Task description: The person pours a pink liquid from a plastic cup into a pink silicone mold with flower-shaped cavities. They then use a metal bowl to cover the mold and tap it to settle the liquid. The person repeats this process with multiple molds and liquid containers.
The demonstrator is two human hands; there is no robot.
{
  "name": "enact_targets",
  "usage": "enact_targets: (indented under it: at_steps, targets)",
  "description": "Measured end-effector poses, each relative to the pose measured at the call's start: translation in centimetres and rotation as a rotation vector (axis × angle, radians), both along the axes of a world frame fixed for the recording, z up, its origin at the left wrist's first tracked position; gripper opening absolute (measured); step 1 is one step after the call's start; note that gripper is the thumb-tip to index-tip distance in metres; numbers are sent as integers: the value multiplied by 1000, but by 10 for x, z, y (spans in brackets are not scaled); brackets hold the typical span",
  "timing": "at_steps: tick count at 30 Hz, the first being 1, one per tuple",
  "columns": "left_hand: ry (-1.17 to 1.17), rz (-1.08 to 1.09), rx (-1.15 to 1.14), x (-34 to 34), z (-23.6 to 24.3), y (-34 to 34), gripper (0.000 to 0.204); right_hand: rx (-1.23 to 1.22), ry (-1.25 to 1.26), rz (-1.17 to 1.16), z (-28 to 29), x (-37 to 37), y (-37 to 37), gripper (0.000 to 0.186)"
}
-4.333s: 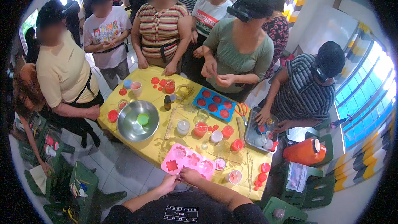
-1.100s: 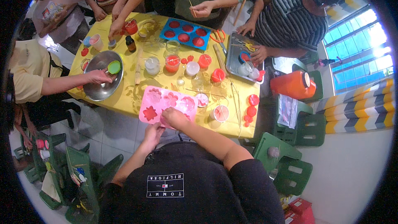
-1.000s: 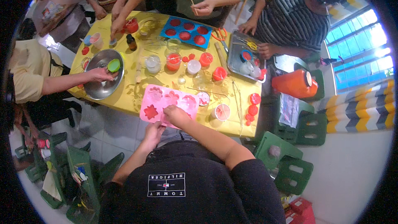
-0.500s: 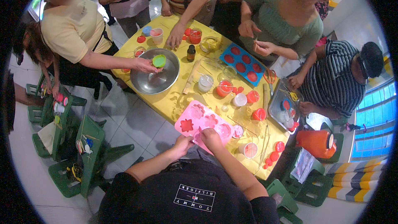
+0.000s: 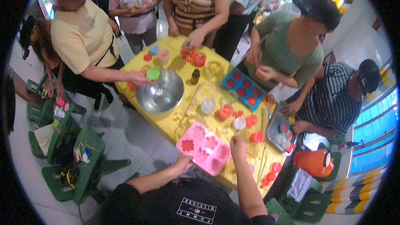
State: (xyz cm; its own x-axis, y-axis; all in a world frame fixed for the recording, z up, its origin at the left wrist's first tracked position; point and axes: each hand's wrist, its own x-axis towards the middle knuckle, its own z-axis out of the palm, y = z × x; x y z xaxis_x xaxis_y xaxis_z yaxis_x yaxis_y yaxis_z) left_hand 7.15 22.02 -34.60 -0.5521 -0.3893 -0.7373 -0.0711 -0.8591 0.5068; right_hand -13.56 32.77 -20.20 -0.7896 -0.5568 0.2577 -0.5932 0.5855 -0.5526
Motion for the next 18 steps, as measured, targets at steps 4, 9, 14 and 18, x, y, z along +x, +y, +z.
enact_targets:
  at_steps: [4, 9, 14, 18]
  targets:
    - [-18, -57, -19, 0, 14, -9, 29, 39, -62, -134, 24, -13, 1, 8]
    - [16, -54, 10, 0, 41, -12, 24, 58, 9, -140, 7, -18, 16, 7]
    - [16, -102, -28, 5, 60, -15, 22, 205, -2, -196, 12, -13, 17, 13]
    - [-20, -159, -55, 7, 54, -17, 25, 262, 35, -205, -4, -21, 27, 12]
